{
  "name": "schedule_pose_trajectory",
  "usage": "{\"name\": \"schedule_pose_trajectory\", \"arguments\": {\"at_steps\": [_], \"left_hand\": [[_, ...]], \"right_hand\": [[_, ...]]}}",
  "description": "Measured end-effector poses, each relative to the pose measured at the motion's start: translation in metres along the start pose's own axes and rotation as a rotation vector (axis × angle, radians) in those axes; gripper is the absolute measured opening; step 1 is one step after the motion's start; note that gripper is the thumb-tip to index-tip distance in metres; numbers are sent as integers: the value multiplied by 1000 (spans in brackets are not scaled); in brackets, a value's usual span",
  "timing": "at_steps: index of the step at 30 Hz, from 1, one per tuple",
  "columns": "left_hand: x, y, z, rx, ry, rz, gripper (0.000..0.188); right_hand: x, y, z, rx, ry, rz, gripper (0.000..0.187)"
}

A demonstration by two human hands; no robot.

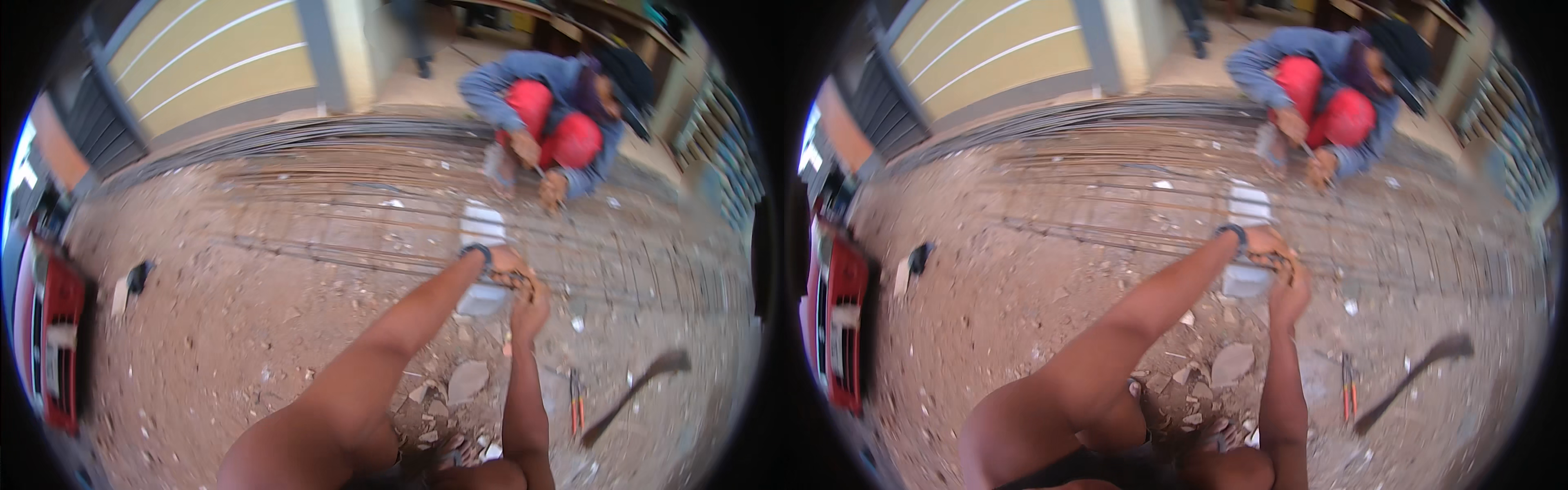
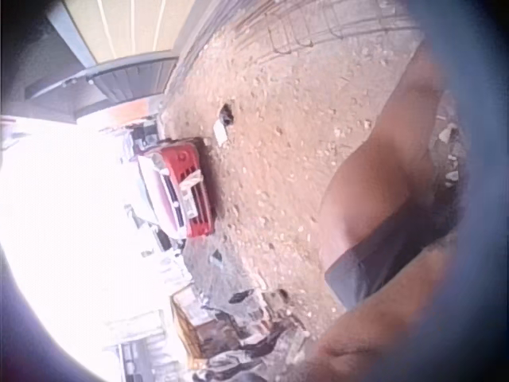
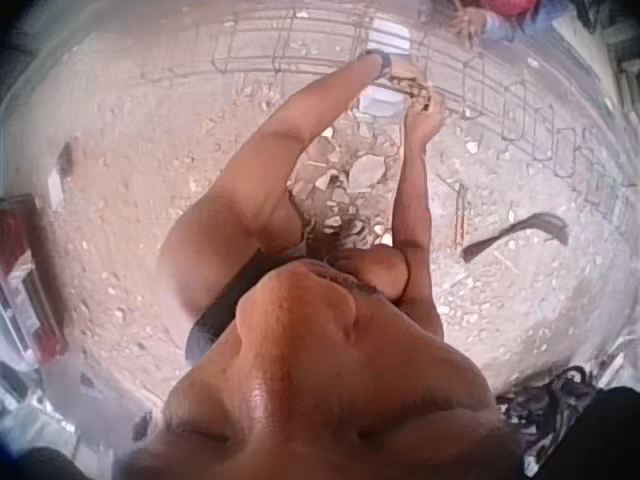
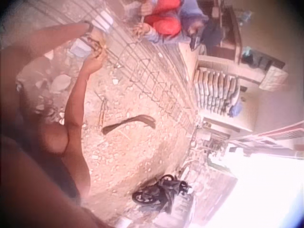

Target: The person squats on the ground and uses pliers to twist wire ties around the intersections of a rebar mesh. Another person works alongside on a similar section of the mesh.

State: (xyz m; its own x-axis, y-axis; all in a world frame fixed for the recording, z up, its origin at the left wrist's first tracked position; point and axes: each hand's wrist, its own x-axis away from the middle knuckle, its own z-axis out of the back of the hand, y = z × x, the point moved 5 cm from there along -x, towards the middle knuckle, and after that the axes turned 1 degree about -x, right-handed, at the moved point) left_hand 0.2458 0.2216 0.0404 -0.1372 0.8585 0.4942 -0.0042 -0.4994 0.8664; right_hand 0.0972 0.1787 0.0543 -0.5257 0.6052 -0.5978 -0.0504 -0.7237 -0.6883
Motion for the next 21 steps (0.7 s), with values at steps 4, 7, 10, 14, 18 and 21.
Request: {"name": "schedule_pose_trajectory", "arguments": {"at_steps": [4,7,10,14,18,21], "left_hand": [[-5,-34,10,-15,133,11,38],[-12,-9,-6,0,85,16,38],[-10,-17,-6,19,152,-3,37],[-3,-1,-8,-85,255,-119,35],[-3,0,-10,-189,432,-126,40],[1,-4,9,-491,549,-428,42]], "right_hand": [[16,-52,2,598,-267,191,31],[-10,-18,7,857,-563,303,24],[-17,-6,-4,876,-681,455,19],[-37,37,9,-17,-595,-140,19],[10,59,-15,-1060,-340,-1074,26],[30,58,-62,-1917,-274,-1067,25]]}}
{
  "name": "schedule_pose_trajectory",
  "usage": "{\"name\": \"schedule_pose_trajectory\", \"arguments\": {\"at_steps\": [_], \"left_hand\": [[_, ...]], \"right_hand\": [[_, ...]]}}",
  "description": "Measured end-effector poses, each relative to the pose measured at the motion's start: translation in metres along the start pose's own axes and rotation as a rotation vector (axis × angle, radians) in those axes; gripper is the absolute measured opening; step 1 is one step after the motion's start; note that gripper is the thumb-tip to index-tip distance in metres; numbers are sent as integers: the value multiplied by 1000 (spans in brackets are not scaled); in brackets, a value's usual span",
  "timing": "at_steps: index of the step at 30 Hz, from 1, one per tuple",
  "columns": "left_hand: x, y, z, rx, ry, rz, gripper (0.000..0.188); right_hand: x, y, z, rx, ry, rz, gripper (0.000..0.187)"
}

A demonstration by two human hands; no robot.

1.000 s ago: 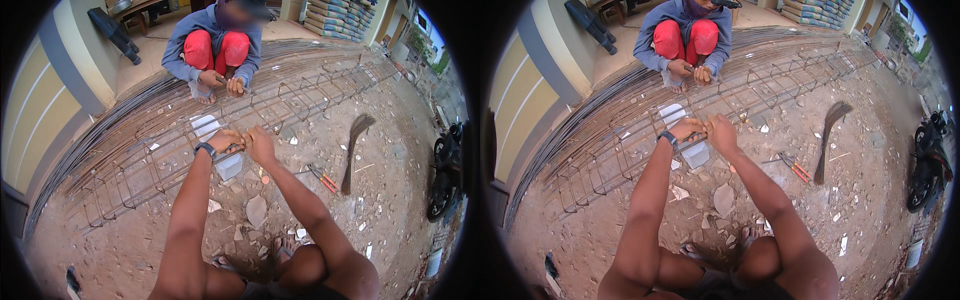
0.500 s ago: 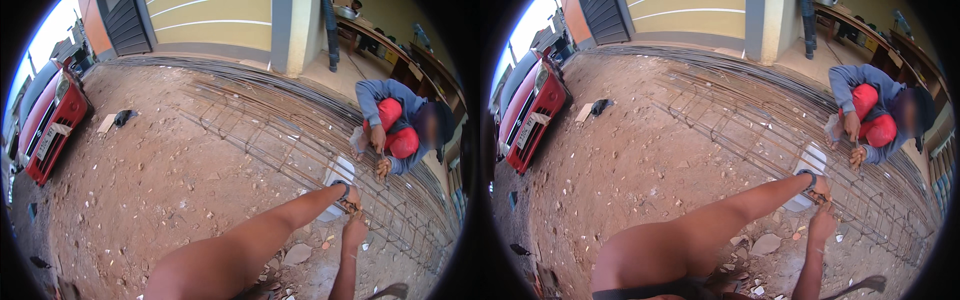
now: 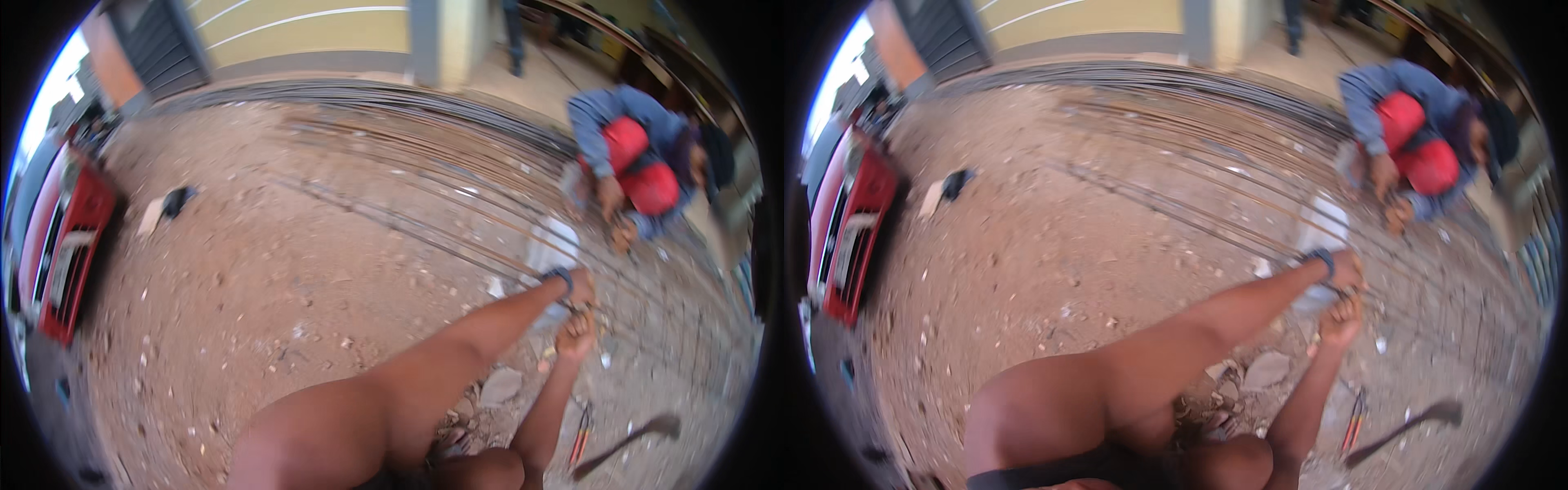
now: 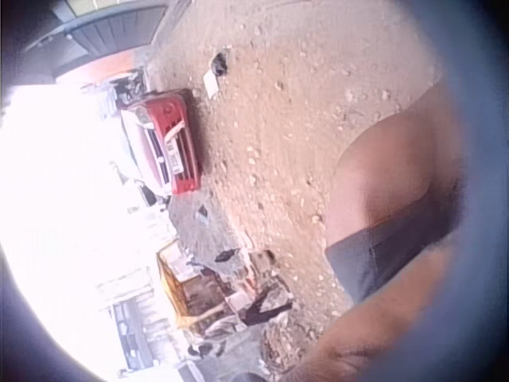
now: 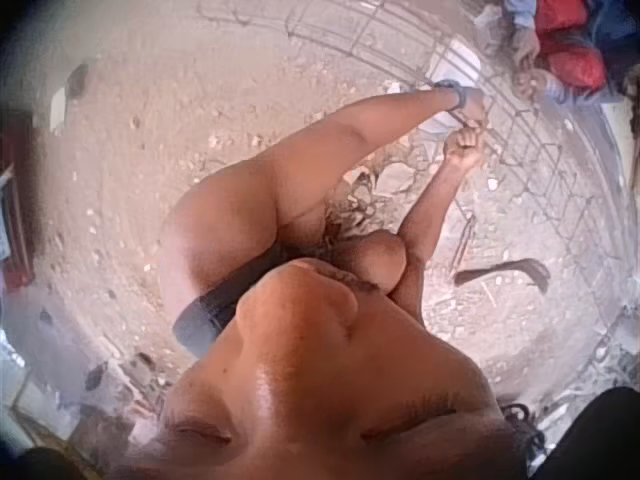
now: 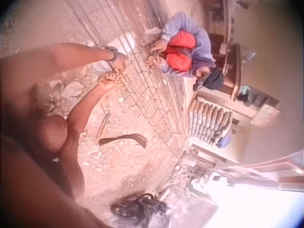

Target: The person squats on the ground and uses pliers to twist wire ties around the intersections of a rebar mesh. Another person works alongside on a similar section of the mesh.

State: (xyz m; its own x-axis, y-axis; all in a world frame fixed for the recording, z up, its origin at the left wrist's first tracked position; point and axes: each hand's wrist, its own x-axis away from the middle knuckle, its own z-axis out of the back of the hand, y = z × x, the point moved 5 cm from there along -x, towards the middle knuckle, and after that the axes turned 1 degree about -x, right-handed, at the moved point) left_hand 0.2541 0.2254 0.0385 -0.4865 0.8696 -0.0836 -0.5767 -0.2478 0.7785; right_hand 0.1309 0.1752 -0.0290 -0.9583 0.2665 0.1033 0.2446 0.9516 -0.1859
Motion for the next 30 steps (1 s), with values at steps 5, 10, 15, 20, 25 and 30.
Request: {"name": "schedule_pose_trajectory", "arguments": {"at_steps": [5,10,15,20,25,30], "left_hand": [[-3,9,0,117,-91,4,47],[-3,16,-12,161,-181,171,40],[12,3,-1,271,-136,284,35],[18,15,2,234,-103,287,37],[20,17,7,180,-136,333,38],[16,15,3,252,-148,365,39]], "right_hand": [[34,11,5,273,110,-87,40],[150,-127,139,2255,621,109,50],[258,-220,171,2651,1213,234,67],[280,-277,210,2546,984,-456,43],[278,-261,199,2605,847,-400,25],[256,-161,139,1161,729,-332,22]]}}
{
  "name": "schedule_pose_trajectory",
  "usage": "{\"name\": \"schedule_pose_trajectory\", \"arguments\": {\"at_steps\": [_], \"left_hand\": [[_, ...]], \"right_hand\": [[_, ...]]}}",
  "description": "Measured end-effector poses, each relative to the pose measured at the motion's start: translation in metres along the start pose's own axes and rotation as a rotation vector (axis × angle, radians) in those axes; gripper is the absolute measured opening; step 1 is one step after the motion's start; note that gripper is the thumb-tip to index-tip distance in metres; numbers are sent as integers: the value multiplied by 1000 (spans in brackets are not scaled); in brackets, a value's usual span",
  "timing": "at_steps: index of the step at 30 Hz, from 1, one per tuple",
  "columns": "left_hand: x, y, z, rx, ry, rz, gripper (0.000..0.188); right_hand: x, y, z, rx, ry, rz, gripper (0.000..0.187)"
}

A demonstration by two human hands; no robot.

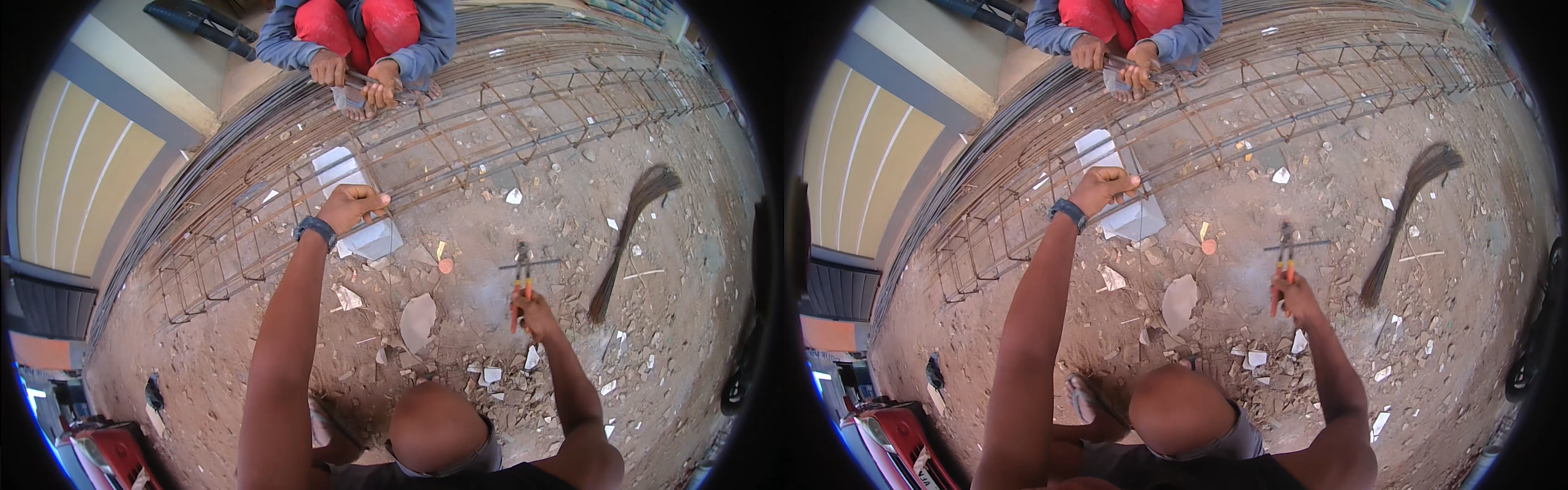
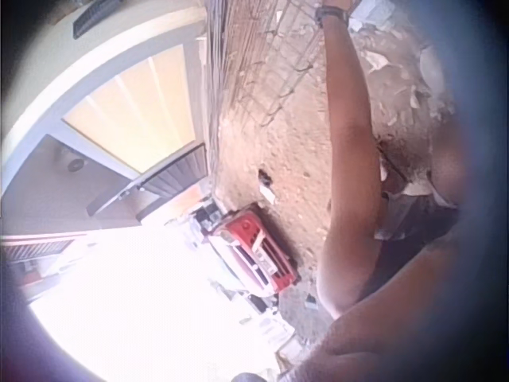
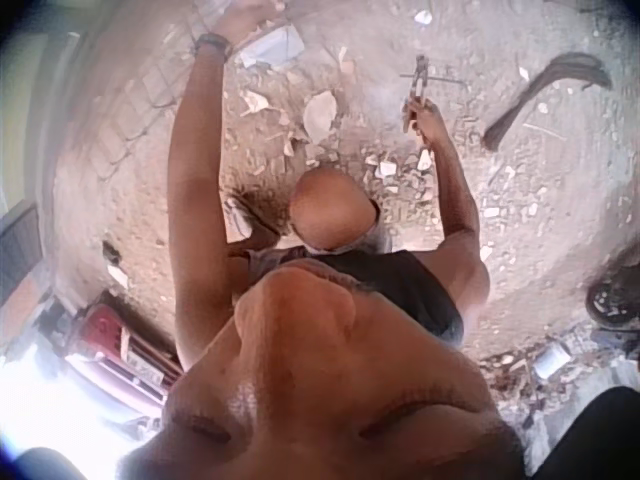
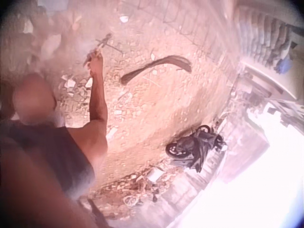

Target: The person squats on the ground and uses pliers to twist wire ties around the intersections of a rebar mesh. Another person works alongside on a similar section of the mesh.

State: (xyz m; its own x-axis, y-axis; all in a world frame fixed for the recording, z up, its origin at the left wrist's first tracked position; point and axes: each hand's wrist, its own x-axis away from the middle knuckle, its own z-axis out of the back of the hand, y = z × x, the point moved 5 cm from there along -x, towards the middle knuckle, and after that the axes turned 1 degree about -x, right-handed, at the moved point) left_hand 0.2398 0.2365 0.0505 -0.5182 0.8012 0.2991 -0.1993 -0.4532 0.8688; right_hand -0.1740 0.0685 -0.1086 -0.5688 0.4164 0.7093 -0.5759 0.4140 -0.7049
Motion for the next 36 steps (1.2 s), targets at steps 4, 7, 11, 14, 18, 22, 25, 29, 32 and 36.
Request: {"name": "schedule_pose_trajectory", "arguments": {"at_steps": [4,7,11,14,18,22,25,29,32,36], "left_hand": [[3,2,-4,-1,-3,10,39],[6,1,-7,-1,-3,-8,37],[3,5,-6,-10,0,-48,37],[2,9,-7,-33,2,-47,40],[9,5,-5,-8,23,-68,40],[6,2,-6,34,-8,-139,40],[4,0,-8,36,-10,-152,41],[5,1,-3,-4,-13,-162,41],[-3,-5,1,34,-44,-131,41],[-1,6,-10,28,-87,-167,40]], "right_hand": [[59,-71,-113,-286,-502,57,38],[81,-121,-161,-302,-766,72,50],[77,-146,-184,-193,-693,97,49],[58,-148,-184,-77,-561,224,45],[66,-157,-190,-48,-486,188,36],[69,-157,-187,198,-330,235,33],[67,-151,-192,288,-251,320,28],[70,-150,-206,427,-109,452,24],[60,-137,-212,424,-34,445,21],[58,-129,-204,355,7,496,18]]}}
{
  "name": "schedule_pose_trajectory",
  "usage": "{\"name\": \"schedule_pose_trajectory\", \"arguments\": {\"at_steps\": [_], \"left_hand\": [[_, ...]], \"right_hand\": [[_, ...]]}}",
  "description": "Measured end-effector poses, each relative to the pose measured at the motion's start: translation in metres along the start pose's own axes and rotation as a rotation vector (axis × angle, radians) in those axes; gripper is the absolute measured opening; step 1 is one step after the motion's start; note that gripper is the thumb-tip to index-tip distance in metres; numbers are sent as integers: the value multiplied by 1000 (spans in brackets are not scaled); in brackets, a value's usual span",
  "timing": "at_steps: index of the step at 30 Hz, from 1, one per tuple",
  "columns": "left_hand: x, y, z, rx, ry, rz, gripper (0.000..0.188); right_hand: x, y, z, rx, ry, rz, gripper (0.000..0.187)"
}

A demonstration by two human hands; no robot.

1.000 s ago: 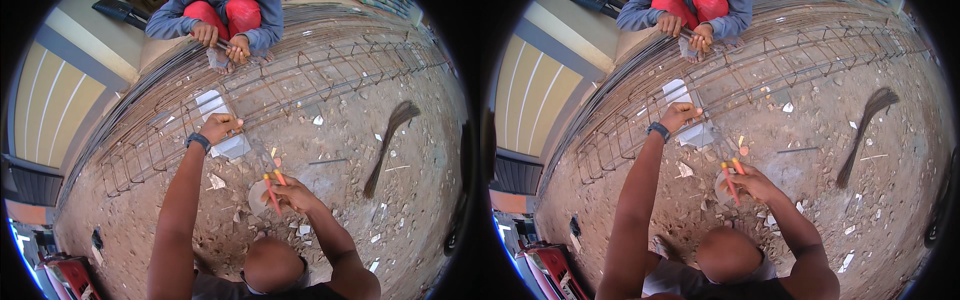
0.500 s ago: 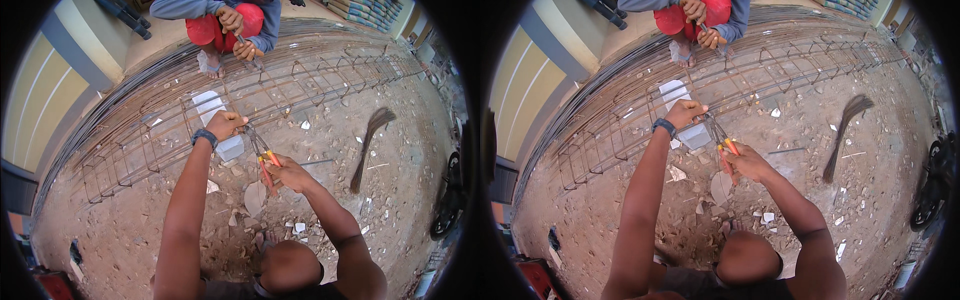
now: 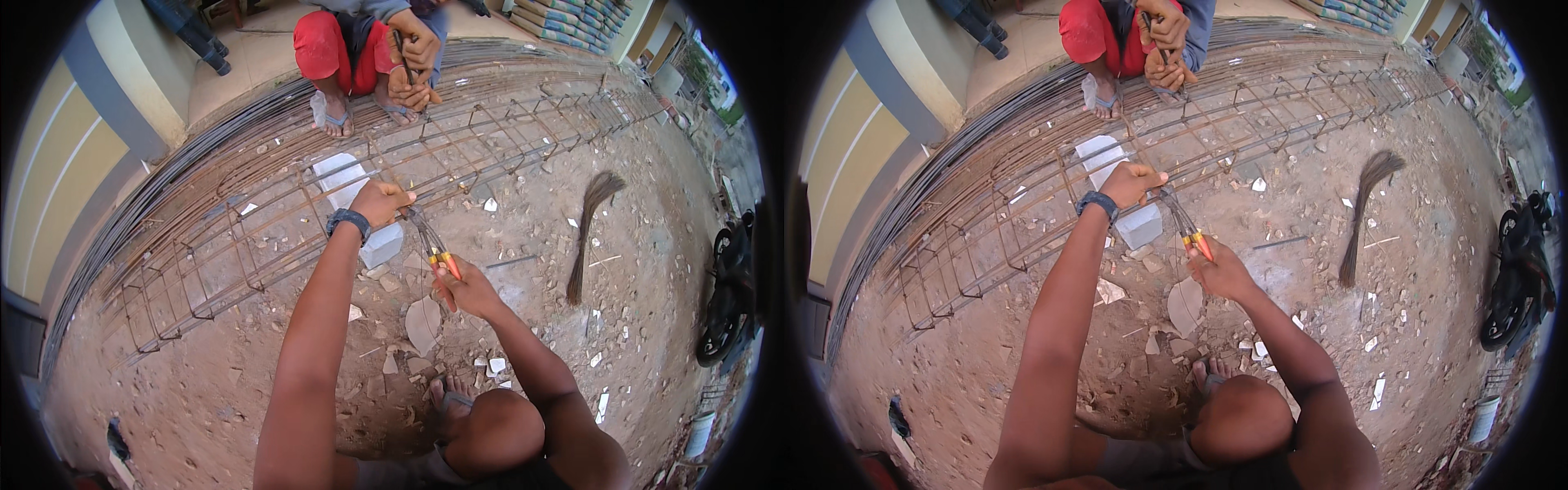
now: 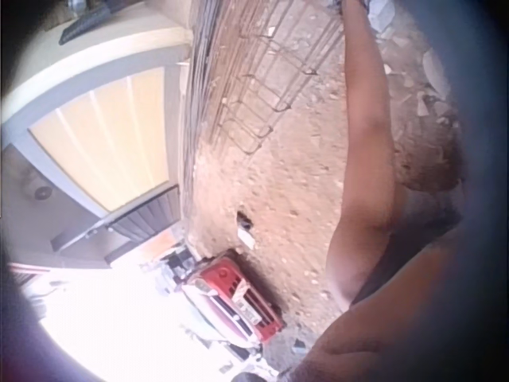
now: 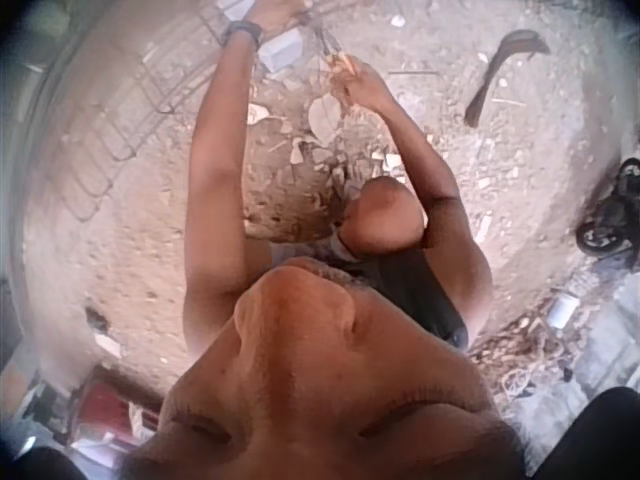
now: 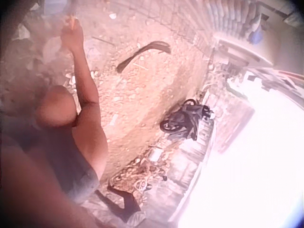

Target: The person squats on the ground and uses pliers to twist wire ties around the intersections of a rebar mesh. Another person works alongside on a similar section of the mesh.

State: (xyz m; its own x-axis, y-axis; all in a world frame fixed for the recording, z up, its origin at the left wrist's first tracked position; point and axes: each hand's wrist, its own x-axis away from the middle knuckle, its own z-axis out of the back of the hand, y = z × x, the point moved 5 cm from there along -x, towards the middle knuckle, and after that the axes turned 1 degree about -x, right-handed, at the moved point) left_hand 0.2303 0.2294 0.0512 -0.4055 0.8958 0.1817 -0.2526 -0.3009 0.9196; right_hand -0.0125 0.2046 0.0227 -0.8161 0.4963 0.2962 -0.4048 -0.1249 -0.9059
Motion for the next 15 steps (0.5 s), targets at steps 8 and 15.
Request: {"name": "schedule_pose_trajectory", "arguments": {"at_steps": [8,15], "left_hand": [[1,-6,11,-31,18,29,41],[-3,0,3,-30,28,32,41]], "right_hand": [[-4,-12,7,-8,-33,-87,28],[-20,25,-20,276,396,170,38]]}}
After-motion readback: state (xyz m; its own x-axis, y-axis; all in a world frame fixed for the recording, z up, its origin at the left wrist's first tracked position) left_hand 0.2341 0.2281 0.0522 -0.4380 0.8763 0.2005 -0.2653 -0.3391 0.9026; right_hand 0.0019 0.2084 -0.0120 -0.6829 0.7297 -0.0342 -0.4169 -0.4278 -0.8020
